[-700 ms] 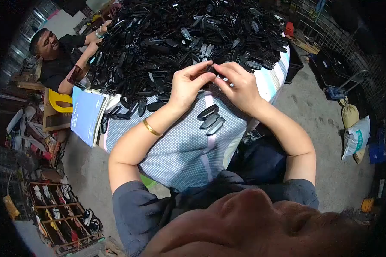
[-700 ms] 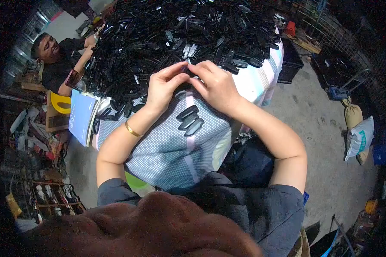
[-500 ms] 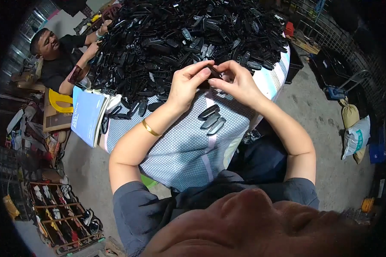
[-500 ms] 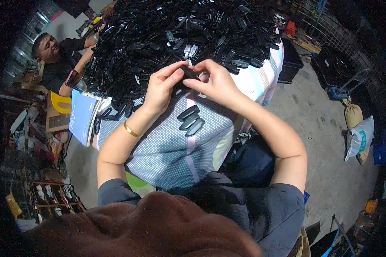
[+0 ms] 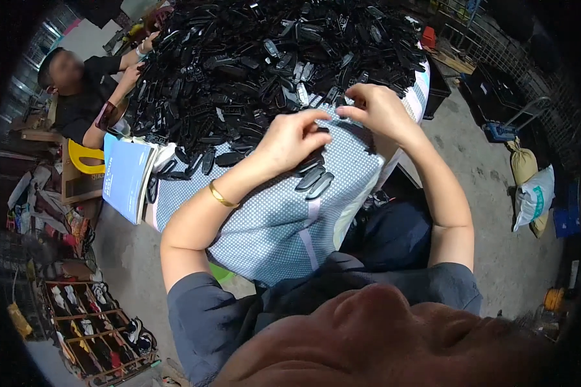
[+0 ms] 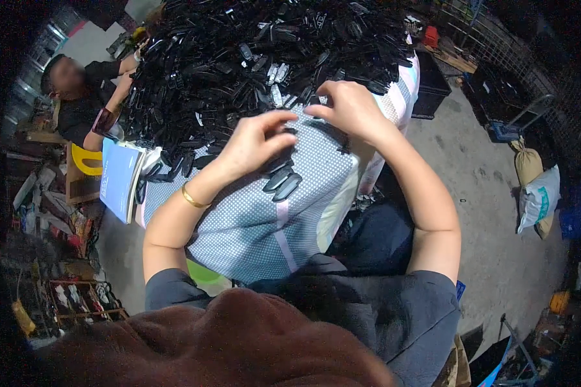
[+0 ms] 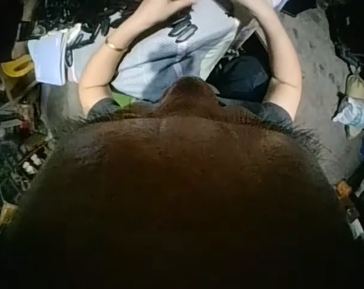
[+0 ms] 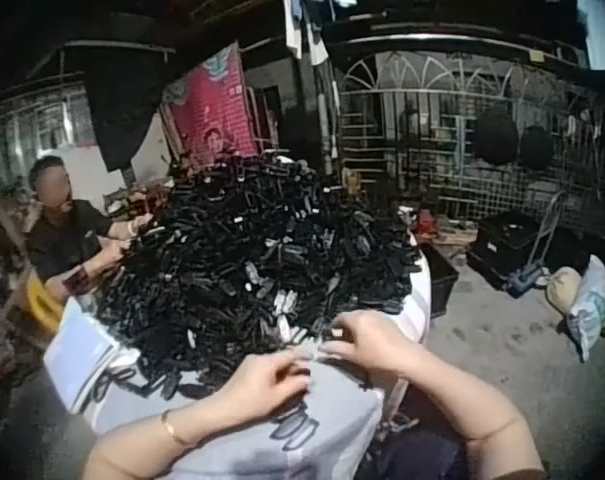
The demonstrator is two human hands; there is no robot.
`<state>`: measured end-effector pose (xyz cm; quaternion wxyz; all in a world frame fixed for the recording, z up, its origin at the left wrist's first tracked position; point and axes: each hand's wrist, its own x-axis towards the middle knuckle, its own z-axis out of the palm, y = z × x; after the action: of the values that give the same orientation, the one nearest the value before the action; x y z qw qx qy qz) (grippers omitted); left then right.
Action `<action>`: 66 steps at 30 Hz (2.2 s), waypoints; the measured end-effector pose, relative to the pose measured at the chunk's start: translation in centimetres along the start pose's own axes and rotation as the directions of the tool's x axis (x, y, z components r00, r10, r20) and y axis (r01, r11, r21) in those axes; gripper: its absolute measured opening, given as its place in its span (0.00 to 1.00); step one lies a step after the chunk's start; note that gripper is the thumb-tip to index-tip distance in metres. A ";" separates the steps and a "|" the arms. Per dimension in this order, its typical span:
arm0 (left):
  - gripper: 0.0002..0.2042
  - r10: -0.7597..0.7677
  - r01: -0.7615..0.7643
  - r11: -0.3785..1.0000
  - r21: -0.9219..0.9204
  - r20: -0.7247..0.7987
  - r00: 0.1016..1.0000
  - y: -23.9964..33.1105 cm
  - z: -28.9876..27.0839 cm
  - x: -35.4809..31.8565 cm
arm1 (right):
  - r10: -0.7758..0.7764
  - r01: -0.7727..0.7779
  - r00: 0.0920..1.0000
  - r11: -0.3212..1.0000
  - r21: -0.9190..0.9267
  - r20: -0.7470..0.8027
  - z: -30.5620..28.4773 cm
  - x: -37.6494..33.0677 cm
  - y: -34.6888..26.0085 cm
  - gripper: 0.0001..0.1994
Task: Assembling or sorting small black plastic components on a table.
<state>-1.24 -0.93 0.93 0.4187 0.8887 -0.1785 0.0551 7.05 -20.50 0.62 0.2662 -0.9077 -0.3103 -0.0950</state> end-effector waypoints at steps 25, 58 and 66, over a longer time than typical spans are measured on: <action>0.15 -0.151 0.211 0.853 -0.478 0.160 0.975 -3.2 1.6 0.5 | -0.587 0.391 0.779 0.731 -0.559 -0.222 2.8 16.3 0.0 0.21; 0.18 -0.181 -0.004 0.626 -0.780 -0.151 0.972 -2.7 0.5 0.9 | 0.101 -0.269 0.960 0.103 0.958 0.259 1.1 1.0 -2.8 0.09; 0.16 -0.225 -0.007 0.702 -0.712 -0.231 0.947 -2.4 0.2 0.5 | 0.094 -0.332 0.943 0.298 0.895 0.319 1.1 0.5 -3.3 0.13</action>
<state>0.08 0.20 -0.85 0.7504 0.6512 -0.0665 0.0918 5.47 -17.46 1.23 0.7172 -0.6229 -0.2091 0.2322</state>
